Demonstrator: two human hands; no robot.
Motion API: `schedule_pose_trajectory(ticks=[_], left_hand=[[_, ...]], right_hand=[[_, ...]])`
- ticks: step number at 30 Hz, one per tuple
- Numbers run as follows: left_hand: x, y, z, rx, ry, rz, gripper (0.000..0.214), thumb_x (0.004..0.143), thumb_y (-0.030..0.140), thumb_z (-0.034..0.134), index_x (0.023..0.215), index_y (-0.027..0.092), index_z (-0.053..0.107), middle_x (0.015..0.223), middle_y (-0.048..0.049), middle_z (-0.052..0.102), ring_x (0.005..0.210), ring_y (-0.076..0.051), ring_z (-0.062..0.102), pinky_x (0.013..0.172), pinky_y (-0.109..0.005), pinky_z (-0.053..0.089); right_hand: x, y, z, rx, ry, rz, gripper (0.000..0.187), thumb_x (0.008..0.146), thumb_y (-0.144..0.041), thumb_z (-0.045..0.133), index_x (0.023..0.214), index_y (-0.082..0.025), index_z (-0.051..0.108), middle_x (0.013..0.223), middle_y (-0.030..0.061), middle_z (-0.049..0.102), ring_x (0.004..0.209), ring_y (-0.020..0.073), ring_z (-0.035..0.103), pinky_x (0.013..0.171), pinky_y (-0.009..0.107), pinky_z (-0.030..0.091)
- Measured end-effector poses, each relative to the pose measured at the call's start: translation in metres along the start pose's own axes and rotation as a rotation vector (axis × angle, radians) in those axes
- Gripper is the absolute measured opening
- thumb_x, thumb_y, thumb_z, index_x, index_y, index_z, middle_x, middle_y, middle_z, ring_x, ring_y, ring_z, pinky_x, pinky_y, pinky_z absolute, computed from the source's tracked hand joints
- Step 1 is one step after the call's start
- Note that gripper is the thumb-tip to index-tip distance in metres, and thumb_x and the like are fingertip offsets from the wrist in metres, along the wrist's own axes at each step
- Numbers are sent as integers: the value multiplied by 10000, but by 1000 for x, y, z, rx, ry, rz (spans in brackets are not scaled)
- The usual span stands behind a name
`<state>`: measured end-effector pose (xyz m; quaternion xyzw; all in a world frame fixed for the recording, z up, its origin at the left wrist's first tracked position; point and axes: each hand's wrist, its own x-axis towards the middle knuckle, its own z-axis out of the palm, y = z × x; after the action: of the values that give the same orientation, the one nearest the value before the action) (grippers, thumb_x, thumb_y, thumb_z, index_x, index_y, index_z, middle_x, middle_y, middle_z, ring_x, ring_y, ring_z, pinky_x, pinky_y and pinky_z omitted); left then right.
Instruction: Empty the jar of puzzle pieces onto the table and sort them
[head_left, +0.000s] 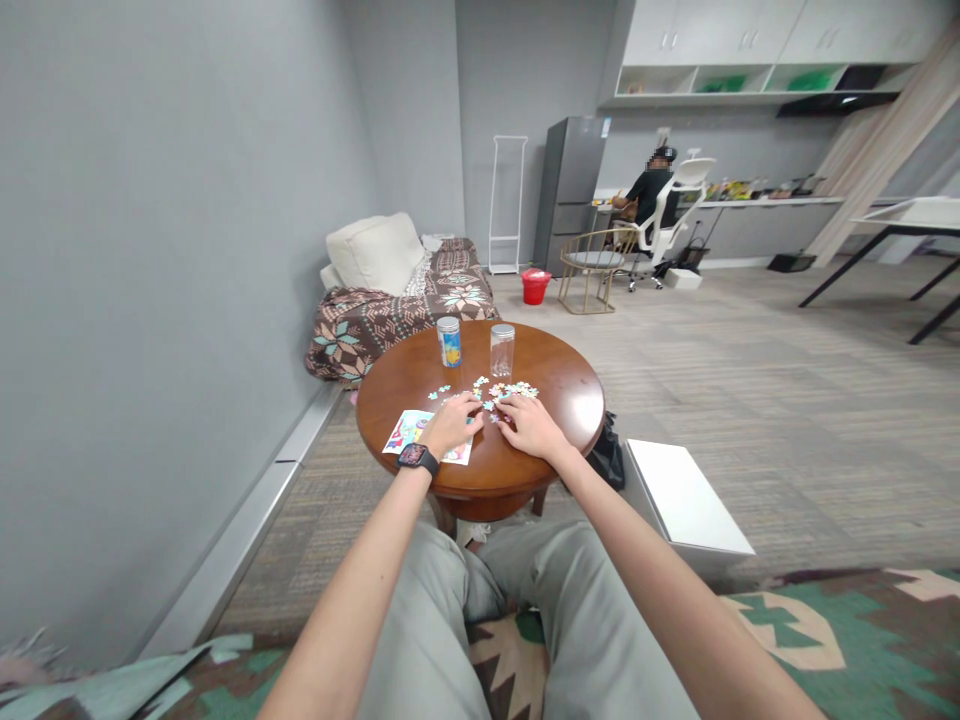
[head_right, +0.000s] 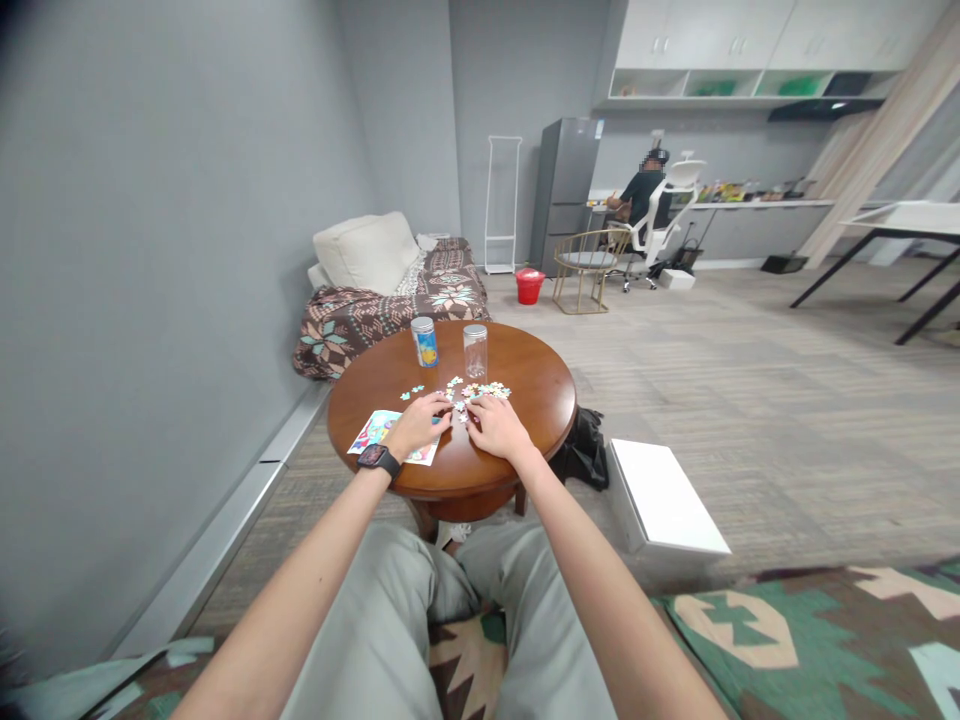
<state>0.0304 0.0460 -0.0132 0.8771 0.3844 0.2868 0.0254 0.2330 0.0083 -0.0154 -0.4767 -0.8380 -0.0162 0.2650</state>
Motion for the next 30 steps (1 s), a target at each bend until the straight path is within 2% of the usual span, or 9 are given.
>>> schedule_pose_trajectory(ticks=[7,12,15,20,30], left_hand=[[0,5,-6,106,-6,-5,239,857,215,559,1041,180,707,1156,-100,663,1085,-242,615,972,-405,488],[1,5,-6,68,-125,128,287,896,221,519,1129,242,686,1280,-48,644,1248,-221,535,1066,-428,417],[1,5,-7,74,-168,134,276,915,245,497,1104,240,699,1309,-42,633,1289,-232,510,1078,-448,397],[1,6,-7,66,-150,116,284,900,229,515,1121,211,692,1257,-56,667,1243,-216,552,1069,-412,410],[0,8,-7,86,-95,39,262,872,240,559,1078,193,713,1226,-80,675,1153,-236,605,1035,-407,444]], right_hand=[[-1,-1,-1,-9,27,-12,329,877,-243,548,1183,-159,634,1191,130,638,1166,258,551,1012,413,414],[-1,2,3,3,28,-7,321,868,-242,558,1171,-179,644,1279,129,615,1240,271,517,1048,444,394],[-1,3,5,0,18,3,306,881,-255,553,1159,-181,657,1279,114,629,1268,277,504,1071,453,372],[-1,1,2,-14,2,-1,318,891,-260,539,1170,-171,661,1255,121,641,1223,259,537,1050,435,391],[0,-3,-2,-29,-26,27,431,905,-274,508,1307,-135,577,1336,138,590,1265,267,504,1078,429,364]])
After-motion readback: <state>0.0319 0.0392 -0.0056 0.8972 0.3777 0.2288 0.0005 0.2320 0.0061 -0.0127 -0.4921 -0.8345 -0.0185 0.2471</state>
